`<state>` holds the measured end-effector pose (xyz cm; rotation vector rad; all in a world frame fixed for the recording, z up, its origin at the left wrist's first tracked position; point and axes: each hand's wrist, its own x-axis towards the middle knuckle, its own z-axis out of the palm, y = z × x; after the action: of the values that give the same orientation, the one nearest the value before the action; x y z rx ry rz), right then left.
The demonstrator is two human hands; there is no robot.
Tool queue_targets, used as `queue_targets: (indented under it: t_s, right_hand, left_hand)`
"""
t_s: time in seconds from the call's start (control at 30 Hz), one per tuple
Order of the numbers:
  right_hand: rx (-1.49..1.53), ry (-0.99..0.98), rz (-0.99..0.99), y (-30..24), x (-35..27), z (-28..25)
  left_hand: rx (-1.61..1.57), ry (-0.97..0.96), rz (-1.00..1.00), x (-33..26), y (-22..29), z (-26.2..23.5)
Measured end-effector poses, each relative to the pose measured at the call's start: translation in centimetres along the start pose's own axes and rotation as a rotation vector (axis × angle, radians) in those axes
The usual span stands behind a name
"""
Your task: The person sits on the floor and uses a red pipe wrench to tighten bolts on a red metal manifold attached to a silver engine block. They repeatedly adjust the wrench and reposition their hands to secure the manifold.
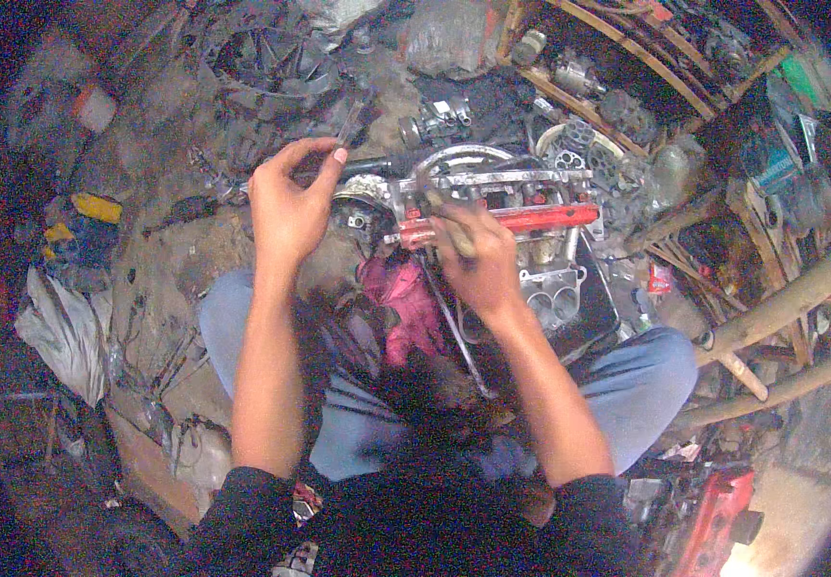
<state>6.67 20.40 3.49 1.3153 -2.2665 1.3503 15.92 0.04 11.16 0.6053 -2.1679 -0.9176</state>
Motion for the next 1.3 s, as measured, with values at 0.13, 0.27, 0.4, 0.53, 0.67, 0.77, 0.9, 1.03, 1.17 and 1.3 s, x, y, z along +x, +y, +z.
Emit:
queue_targets:
  t_s: [0.13,0.27,0.4,0.53,0.67,0.77,0.9,1.03,1.17,1.3]
  right_hand:
    - [0.045,0.259,0.133,-1.4,-3.8,-2.3]
    - [0.036,0.253,0.252,-2.1,-11.6,-3.5]
    - [0.104,0.113,0.364,-2.4,-14.5,-2.6]
    - [0.315,0.202,0.487,1.2,-15.0,0.3]
    - [0.536,0.206,0.501,3.5,-14.6,0.6]
    - [0.976,0.299,0.769,3.1,-13.3,0.1]
    - [0.792,0.26,0.839,4.3,-11.8,0.0]
    - [0.066,0.015,0.723,3.5,-10.6,-1.2]
    - [-0.413,-0.444,0.769,3.0,-7.3,-3.6]
    - [-0.341,-0.317,0.48,5.9,-9.6,-1.6]
  left_hand:
    - [-0.026,-0.006,-0.079,-0.2,-0.1,-1.0]
    - [-0.028,0.041,0.017,-0.4,-1.1,-0.9]
    - [-0.006,0.006,0.034,-0.8,-0.7,-0.6]
    - [-0.014,-0.077,-0.04,-1.0,0.2,-0.2]
    - [0.009,-0.072,-0.029,-0.9,-0.3,-0.1]
    - [0.002,-0.086,-0.06,-1.1,-0.1,0.3]
    - [0.034,-0.112,-0.045,-1.0,0.1,1.0]
    - [0.042,-0.116,-0.029,-1.1,-0.1,1.5]
    - [0.047,-0.135,0.0,-1.3,0.0,2.2]
    - [0.101,-0.168,-0.015,-1.3,1.0,2.4]
